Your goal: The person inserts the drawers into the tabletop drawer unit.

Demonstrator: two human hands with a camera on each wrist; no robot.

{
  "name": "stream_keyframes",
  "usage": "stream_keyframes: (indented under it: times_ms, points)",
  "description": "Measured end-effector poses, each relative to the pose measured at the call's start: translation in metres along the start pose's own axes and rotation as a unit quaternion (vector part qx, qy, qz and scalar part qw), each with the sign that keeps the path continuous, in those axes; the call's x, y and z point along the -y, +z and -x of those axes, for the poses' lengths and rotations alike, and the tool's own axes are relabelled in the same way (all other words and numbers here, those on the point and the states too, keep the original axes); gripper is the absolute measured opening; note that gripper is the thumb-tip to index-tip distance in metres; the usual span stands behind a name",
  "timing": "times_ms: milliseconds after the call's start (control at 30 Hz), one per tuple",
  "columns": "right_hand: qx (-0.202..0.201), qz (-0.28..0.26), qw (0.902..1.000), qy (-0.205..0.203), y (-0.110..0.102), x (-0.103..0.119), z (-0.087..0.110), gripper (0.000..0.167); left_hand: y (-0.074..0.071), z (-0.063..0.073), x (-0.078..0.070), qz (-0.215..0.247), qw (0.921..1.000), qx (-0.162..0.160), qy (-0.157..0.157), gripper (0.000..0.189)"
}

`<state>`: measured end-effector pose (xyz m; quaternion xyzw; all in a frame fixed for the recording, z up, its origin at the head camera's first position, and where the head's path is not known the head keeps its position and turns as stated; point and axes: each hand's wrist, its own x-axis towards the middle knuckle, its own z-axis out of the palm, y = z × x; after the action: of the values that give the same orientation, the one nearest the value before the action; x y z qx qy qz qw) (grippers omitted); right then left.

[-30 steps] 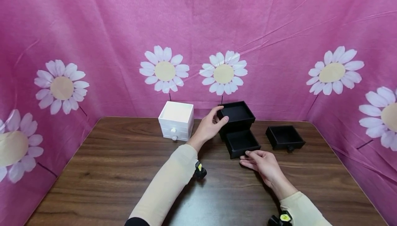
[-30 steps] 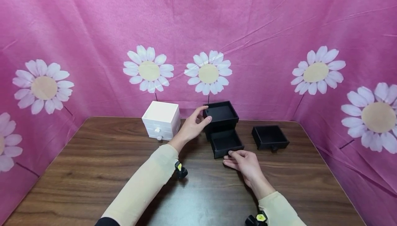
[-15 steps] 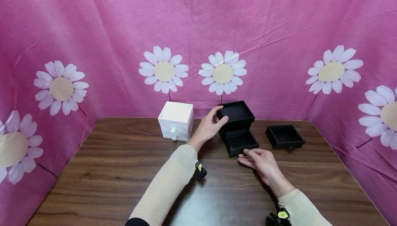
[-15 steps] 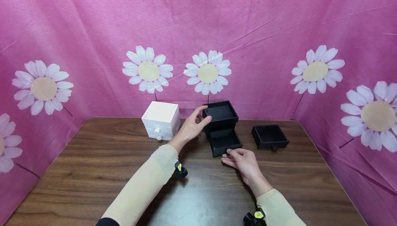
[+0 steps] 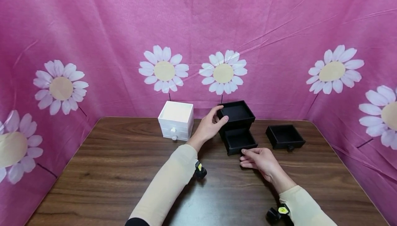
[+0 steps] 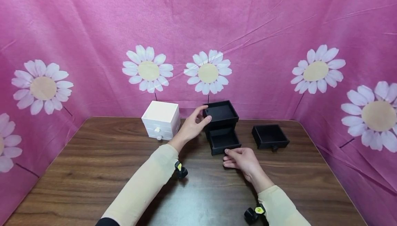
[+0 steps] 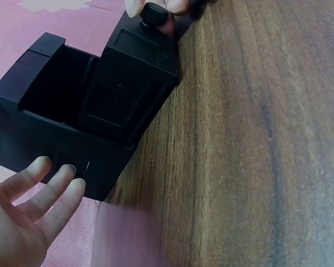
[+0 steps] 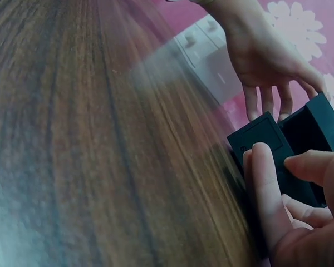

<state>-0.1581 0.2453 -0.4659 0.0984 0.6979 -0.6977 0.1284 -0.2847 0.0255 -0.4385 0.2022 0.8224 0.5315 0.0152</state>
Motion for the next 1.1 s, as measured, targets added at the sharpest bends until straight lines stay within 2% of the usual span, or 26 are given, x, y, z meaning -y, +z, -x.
stream_keyframes:
  times_ms: [533, 1100]
  points:
    - [-0.030, 0.017, 0.9994, 0.001, 0.003, 0.003, -0.009, 0.041, 0.001, -0.001, 0.001, -0.004, 1.0000, 0.001, 0.001, 0.055]
    - [-0.040, 0.008, 0.9992, -0.001, 0.002, 0.006, -0.021, 0.038, 0.001, 0.000, 0.000, 0.002, 1.0000, 0.000, -0.001, 0.055]
